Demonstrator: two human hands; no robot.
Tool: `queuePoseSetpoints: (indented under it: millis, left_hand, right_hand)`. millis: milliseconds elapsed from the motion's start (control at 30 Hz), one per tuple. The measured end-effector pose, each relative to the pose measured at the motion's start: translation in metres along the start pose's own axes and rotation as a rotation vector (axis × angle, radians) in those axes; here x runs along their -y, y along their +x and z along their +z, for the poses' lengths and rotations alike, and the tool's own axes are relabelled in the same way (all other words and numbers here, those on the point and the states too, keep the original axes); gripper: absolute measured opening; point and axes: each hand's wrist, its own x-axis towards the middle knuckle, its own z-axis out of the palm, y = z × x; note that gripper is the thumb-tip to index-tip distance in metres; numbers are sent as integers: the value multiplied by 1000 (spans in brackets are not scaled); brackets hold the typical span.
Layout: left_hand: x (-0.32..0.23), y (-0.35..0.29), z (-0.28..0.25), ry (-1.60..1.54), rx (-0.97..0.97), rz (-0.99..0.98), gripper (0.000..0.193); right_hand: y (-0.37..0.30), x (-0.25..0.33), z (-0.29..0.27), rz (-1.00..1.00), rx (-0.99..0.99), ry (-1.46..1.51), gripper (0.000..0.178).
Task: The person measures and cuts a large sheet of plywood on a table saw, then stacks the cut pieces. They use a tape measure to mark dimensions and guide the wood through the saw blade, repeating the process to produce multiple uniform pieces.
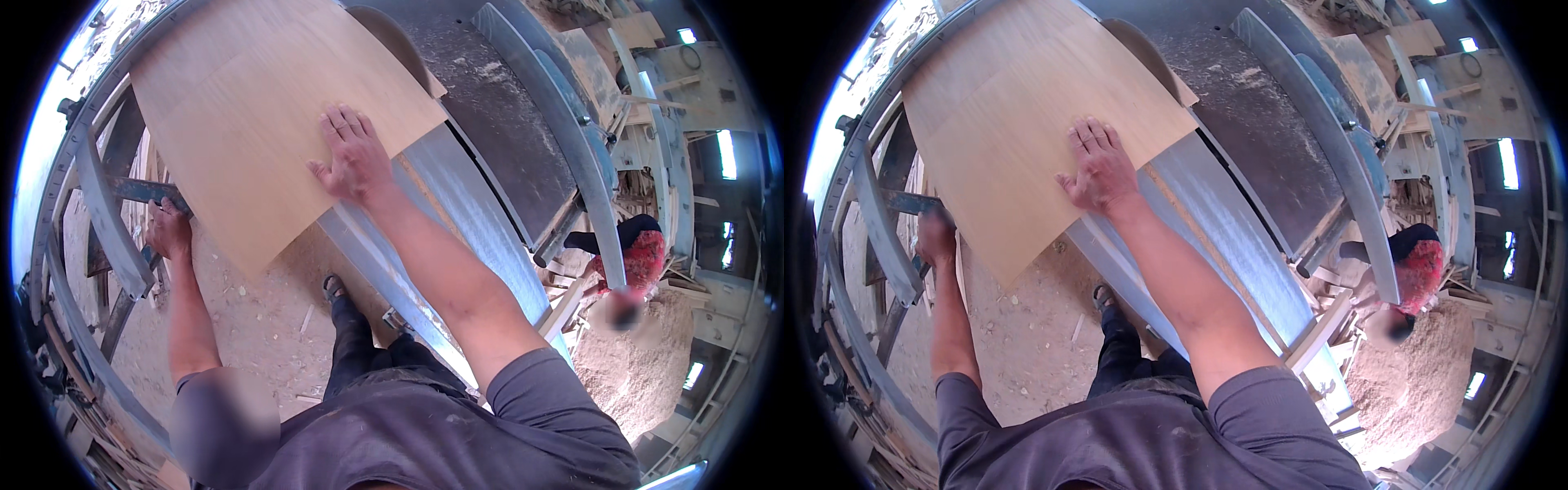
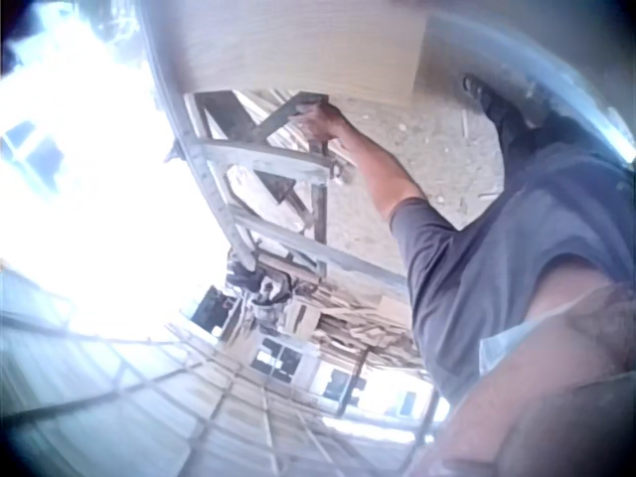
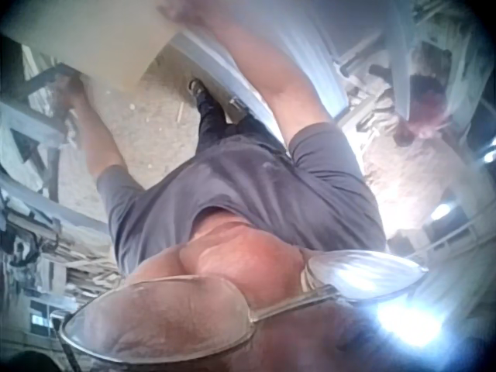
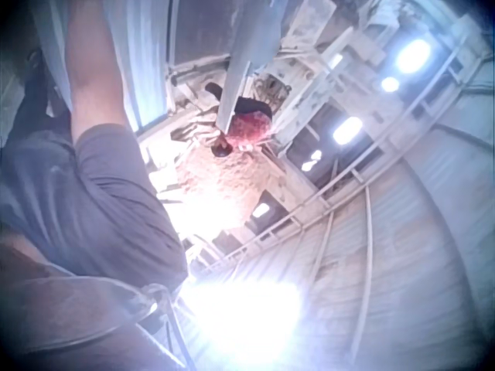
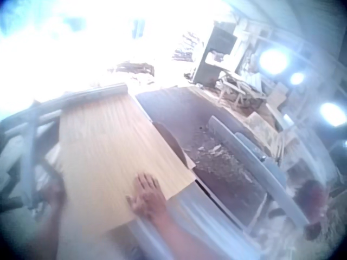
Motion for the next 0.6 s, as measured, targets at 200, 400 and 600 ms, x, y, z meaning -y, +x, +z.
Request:
queuePoseSetpoints:
  millis: [200, 400, 600]
  left_hand:
    - [-36, -2, -43, -38, 122, -91, 56]
    - [-22, 9, -40, -95, 236, -14, 61]
    - [-7, 20, -28, -144, 264, 12, 65]
  right_hand:
    - [-3, -9, 9, 19, -3, -15, 72]
    - [3, -9, 15, 17, -3, -13, 72]
    - [9, -10, 19, 0, 3, -45, 71]
